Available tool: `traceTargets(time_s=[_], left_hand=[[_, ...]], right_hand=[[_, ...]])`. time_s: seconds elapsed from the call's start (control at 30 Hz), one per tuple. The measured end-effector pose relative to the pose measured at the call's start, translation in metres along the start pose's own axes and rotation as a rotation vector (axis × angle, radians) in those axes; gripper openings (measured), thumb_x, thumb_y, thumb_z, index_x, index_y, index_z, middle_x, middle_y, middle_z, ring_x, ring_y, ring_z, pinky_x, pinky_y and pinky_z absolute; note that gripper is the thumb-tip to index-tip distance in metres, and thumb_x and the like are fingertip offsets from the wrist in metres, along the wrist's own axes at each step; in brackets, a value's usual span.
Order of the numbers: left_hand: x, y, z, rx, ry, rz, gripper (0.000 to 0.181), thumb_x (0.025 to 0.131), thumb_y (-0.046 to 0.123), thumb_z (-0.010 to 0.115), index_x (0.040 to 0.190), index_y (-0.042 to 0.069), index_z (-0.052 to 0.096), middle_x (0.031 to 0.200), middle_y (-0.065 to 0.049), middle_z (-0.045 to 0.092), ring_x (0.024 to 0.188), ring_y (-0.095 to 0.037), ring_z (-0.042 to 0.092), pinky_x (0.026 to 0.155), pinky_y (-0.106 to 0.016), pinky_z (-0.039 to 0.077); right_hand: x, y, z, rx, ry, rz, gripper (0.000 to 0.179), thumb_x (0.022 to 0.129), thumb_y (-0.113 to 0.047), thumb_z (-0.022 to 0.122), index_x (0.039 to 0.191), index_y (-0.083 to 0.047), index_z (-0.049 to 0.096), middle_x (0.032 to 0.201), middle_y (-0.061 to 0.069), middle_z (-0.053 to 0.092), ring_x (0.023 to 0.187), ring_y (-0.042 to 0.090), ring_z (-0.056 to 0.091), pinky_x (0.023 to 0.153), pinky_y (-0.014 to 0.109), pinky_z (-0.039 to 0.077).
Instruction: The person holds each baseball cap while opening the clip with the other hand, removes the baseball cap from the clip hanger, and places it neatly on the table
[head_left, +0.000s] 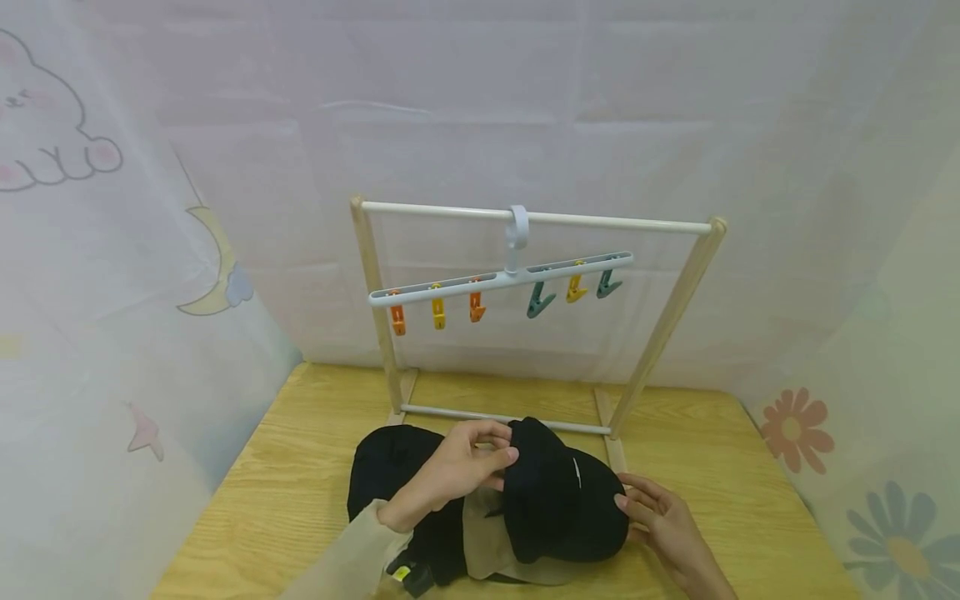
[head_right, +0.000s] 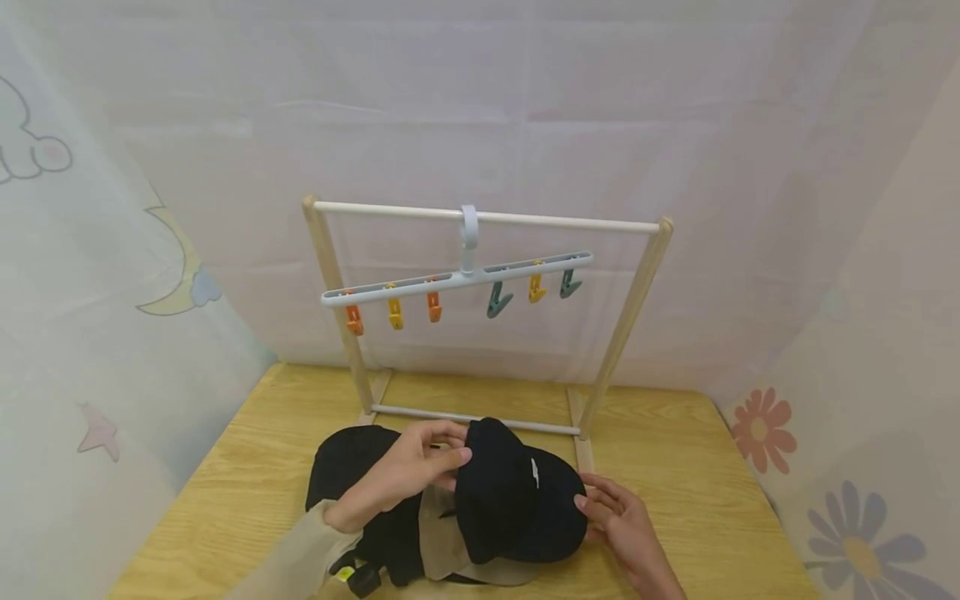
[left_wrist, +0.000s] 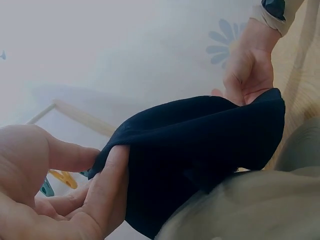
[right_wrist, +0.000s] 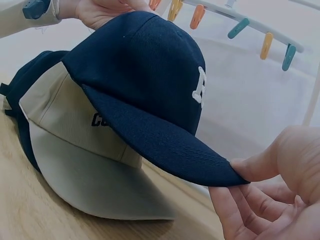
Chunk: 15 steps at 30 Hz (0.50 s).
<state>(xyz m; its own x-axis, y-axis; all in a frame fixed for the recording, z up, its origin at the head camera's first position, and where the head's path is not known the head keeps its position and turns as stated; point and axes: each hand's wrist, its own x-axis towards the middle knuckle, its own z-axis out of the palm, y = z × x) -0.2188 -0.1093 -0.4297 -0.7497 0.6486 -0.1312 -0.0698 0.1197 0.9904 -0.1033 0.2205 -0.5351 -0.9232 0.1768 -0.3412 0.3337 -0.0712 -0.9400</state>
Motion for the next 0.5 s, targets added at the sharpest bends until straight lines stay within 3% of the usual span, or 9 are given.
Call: traceTargets(time_s=[0.33, 0.5], left_hand=[[0.0, -0.005, -0.001, 0.034, -0.024, -0.023, 0.041, 0.105, 0.016, 0.07, 0.143, 0.002, 0.063, 0.13, -0.016, 0.066, 0.101, -0.026, 0.076, 0.078, -0.037, 0.066], [-0.001, -0.006, 0.0, 0.048, -0.05, -0.016, 0.039, 0.105, 0.015, 0.07, 0.14, 0.001, 0.063, 0.122, -0.015, 0.066, 0.093, -0.023, 0.075, 0.075, -0.036, 0.066]], right_hand=[[0.0, 0.008, 0.001, -0.024, 0.047, 0.027, 0.06, 0.103, -0.017, 0.072, 0.156, -0.001, 0.048, 0.11, -0.001, 0.066, 0.092, 0.014, 0.067, 0.077, 0.034, 0.062], [0.0, 0.014, 0.001, -0.006, 0.032, 0.035, 0.062, 0.103, -0.017, 0.073, 0.157, -0.001, 0.046, 0.11, -0.002, 0.064, 0.092, 0.014, 0.068, 0.077, 0.034, 0.062]])
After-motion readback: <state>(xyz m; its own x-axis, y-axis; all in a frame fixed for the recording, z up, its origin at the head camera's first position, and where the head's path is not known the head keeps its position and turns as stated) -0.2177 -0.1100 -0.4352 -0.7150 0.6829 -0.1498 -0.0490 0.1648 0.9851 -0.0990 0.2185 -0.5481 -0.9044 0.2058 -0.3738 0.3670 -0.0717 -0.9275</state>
